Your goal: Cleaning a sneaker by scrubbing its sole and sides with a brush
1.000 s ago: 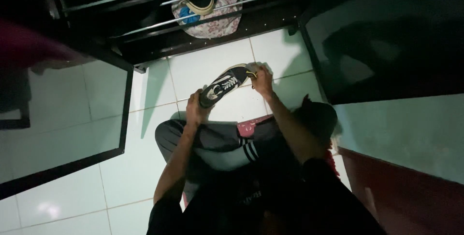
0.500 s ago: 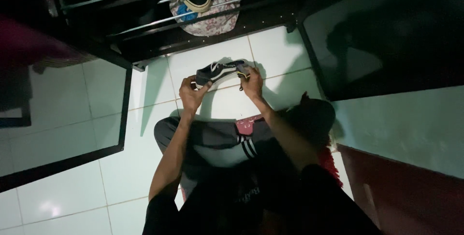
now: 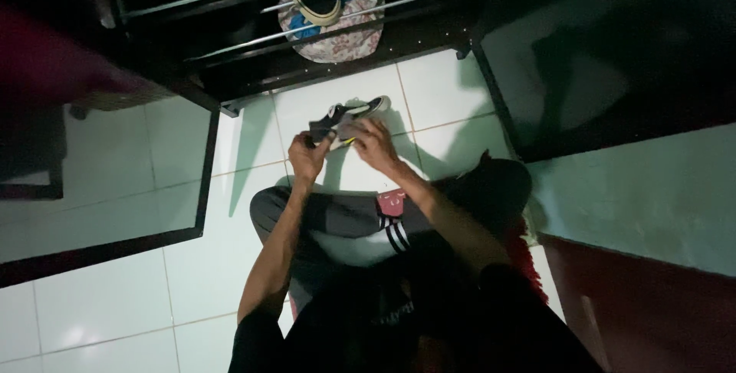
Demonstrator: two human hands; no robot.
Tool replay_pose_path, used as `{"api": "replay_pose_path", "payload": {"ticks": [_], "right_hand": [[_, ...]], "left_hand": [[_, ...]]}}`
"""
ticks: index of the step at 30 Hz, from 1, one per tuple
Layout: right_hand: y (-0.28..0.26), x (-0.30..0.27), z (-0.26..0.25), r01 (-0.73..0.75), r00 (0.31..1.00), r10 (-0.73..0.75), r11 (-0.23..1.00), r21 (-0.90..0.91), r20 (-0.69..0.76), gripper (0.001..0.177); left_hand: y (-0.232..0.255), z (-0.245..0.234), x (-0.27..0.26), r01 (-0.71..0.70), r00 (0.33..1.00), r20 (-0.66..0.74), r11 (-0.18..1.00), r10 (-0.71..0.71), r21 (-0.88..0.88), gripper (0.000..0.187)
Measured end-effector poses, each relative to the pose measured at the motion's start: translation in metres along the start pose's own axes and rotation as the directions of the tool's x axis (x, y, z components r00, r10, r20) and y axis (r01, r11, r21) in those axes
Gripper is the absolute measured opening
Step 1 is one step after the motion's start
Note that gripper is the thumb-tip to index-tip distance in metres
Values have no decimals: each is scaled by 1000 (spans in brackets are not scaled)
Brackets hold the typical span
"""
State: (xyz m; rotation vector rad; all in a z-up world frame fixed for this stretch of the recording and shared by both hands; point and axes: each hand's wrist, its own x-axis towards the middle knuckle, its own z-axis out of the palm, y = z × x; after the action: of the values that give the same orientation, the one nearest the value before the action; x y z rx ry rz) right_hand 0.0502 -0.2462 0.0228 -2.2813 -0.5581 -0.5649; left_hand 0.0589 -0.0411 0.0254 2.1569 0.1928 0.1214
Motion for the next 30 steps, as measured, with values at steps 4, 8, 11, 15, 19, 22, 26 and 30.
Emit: {"api": "replay_pose_path", "payload": {"ticks": [4,8,11,15,19,22,26,30], "right_hand": [[36,1,-20,39,994,-58,980,-196,-94,24],[60,1,-31,-90,995,74,956,-279,-67,32],[46,7,-23,-202,979,193,955,-219,-59,32],[21,1,0,-281,958,280,960,-2,-56,31],[-11,8,2,-240,970,243,949,206,10,40],[-23,15,-8,-233,972,223,897,376,69,38],[-40,21,-20,-240,966,253,832,500,43,40],[-34,14,-15,-203,957,273,869,451,-95,43]], "left_hand": [[2,-1,-20,163,987,-10,987,-163,-2,57],[12,-3,-26,163,987,-5,986,-163,-19,61],[29,-4,-29,149,989,-2,989,-149,-22,65],[29,-1,-26,103,994,-39,995,-103,16,62],[25,-6,-11,21,996,-89,997,-14,79,52],[57,-32,-12,-59,985,-158,994,73,89,53],[98,-54,-4,-232,959,-151,970,240,72,54],[91,-40,17,-348,914,-133,910,383,226,55]]}}
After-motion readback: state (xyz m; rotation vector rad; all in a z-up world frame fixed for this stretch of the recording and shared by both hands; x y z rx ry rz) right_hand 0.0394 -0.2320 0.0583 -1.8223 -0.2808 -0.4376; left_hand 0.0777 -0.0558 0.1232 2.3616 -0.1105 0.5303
